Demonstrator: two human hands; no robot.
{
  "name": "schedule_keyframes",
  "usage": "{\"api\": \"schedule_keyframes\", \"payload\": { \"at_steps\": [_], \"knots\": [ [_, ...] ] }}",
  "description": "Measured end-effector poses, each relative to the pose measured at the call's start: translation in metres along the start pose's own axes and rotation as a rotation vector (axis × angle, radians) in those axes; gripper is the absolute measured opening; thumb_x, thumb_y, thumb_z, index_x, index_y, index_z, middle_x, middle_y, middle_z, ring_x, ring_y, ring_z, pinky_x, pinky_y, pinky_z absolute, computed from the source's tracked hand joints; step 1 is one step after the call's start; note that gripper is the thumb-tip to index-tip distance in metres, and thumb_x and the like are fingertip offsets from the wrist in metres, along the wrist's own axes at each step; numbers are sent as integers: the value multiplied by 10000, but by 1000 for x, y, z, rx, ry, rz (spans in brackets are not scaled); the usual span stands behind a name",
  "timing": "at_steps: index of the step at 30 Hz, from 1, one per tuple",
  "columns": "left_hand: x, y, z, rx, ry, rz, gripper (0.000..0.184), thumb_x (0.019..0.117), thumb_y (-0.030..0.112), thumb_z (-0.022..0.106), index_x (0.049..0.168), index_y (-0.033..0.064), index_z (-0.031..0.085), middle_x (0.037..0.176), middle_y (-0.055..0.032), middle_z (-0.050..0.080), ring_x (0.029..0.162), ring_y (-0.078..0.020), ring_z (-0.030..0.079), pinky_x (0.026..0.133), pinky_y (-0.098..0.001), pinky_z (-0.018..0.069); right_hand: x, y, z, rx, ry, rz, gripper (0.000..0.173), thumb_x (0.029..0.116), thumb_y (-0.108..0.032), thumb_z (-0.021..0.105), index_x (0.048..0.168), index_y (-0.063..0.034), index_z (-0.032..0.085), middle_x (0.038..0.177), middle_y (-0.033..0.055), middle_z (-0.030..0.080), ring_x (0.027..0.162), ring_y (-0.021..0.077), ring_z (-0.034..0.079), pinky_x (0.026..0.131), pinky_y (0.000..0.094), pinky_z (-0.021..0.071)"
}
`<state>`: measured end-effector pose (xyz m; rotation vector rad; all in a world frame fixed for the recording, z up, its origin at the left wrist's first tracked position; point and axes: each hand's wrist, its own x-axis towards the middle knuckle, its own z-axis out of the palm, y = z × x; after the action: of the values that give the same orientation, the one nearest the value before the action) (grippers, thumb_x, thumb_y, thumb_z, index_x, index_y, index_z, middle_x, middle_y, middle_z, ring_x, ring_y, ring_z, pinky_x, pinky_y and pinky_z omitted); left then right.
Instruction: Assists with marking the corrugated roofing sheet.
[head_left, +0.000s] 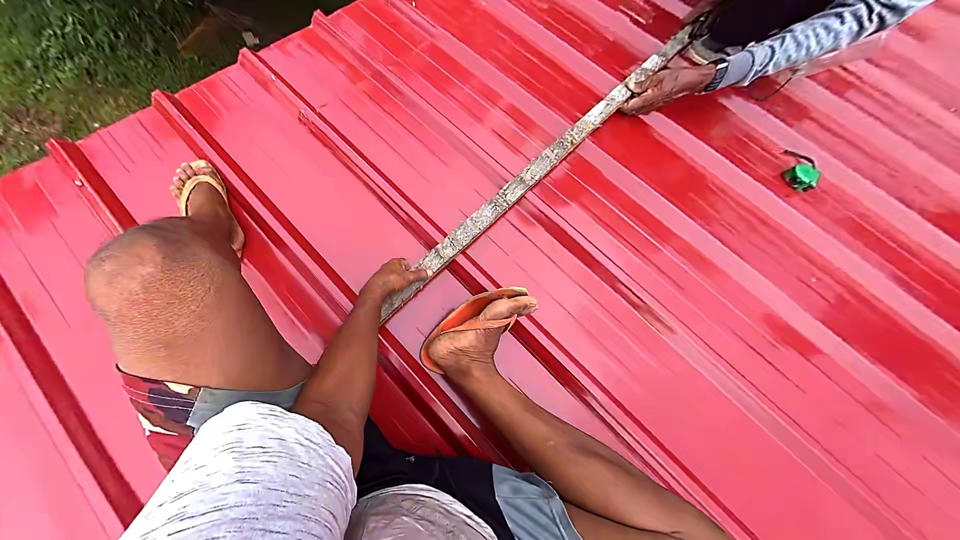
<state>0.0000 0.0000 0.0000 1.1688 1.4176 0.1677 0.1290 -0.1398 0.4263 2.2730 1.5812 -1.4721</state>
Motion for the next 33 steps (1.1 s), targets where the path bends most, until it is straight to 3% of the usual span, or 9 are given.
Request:
{"api": "schedule_keyframes", "payload": {
  "at_steps": [3,4,5,6,9,15,22,26,33],
  "knots": [
    [0,-7,4,-44,19,14,584,984,506,653,1119,-61,632,1062,-279,665,1016,-415,655,914,-634,500,45,96,-47,-245,656,59,207,1002,48,472,1047,159,641,983,194,706,841,113,665,844,192,498],
    [0,-9,4,-46,33,12,593,982,520,646,1137,-52,630,1073,-280,666,1030,-423,656,915,-647,499,69,156,-100,-353,550,-183,280,1039,29,410,1188,196,578,1094,279,676,940,201,687,897,292,530],
    [0,-10,5,-43,53,10,599,978,536,642,1149,-38,634,1081,-278,670,1043,-432,657,914,-660,498,110,219,-159,-473,434,-459,367,1065,-61,371,1260,212,519,1107,327,659,945,253,711,846,351,582],
    [-2,-10,5,-43,75,6,606,973,549,641,1159,-28,641,1090,-280,673,1058,-446,655,914,-680,494,154,245,-179,-421,509,-444,395,1079,-128,388,1306,159,537,1124,326,667,928,304,718,823,434,586],
    [-9,-10,7,-18,155,-3,603,949,595,644,1130,20,655,1038,-259,690,1016,-454,669,858,-695,508,276,210,-146,-175,536,-151,383,1103,-210,413,1383,14,548,1213,226,671,986,282,713,889,458,578],
    [-16,-4,7,-27,122,-40,626,929,608,660,1232,60,637,1091,-221,702,1069,-420,671,904,-654,516,412,161,-26,183,317,-15,490,1118,-359,408,1470,-19,430,1255,217,640,934,282,725,804,430,615],
    [-22,8,0,-54,52,-127,648,932,612,652,1275,64,609,1172,-204,690,1162,-388,646,980,-626,485,461,150,38,296,332,7,614,1085,-473,461,1533,-72,332,1200,226,642,850,289,720,750,437,616],
    [-24,13,3,-57,50,-152,648,933,606,654,1284,65,597,1174,-193,694,1167,-374,647,992,-606,485,473,151,47,330,371,-17,645,1063,-387,560,1534,-55,269,1186,240,631,845,308,721,754,470,623],
    [-22,9,2,-60,36,-119,648,946,615,632,1263,50,608,1159,-199,692,1150,-374,651,976,-605,492,469,148,45,410,361,-40,602,1073,-240,567,1552,-81,239,1121,224,651,768,270,719,710,427,626]
  ]
}}
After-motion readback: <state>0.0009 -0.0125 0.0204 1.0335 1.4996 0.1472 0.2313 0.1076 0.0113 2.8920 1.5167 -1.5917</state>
